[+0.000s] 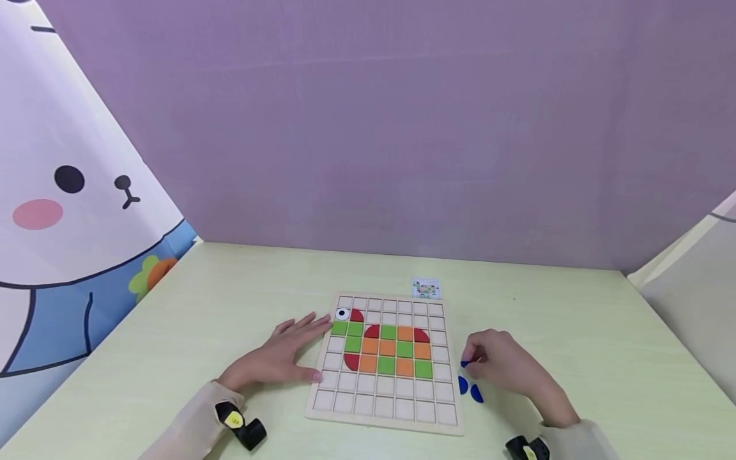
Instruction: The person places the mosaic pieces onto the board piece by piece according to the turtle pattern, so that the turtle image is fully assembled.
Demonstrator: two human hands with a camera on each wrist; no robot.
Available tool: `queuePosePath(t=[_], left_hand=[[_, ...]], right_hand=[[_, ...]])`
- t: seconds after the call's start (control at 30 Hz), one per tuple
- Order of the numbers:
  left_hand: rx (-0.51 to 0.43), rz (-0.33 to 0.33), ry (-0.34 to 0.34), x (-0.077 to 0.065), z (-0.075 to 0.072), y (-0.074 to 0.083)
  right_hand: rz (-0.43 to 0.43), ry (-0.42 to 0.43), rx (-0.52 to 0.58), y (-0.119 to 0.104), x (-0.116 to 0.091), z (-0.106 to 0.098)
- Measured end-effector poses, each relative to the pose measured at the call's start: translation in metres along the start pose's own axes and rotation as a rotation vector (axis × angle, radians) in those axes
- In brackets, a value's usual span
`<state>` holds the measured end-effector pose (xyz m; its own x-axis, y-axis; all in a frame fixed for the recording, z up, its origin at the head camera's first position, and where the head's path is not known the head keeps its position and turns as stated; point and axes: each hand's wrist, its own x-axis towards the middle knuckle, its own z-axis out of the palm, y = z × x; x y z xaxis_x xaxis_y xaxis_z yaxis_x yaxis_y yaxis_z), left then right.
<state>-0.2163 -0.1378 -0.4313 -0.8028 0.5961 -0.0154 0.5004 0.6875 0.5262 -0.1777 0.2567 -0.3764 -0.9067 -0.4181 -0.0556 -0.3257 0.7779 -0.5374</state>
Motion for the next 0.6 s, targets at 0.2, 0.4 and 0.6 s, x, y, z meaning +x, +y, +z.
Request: queuePosePath(t=[0.2, 0.4, 0.6], left_hand=[[0.006, -0.002, -0.005, 0.001, 0.001, -0.001], [0.002, -0.005, -0.007, 0.001, 0.0, -0.001], [-0.002, 0.0, -0.004, 0.0, 0.0, 0.0]], right_hand=[[0.002, 0.025, 0.028, -0.004, 0.008, 0.002], [0.005, 0.049, 0.04, -0.009, 0.013, 0.006], [0.022, 0.081, 0.035, -0.014, 0.02, 0.008]])
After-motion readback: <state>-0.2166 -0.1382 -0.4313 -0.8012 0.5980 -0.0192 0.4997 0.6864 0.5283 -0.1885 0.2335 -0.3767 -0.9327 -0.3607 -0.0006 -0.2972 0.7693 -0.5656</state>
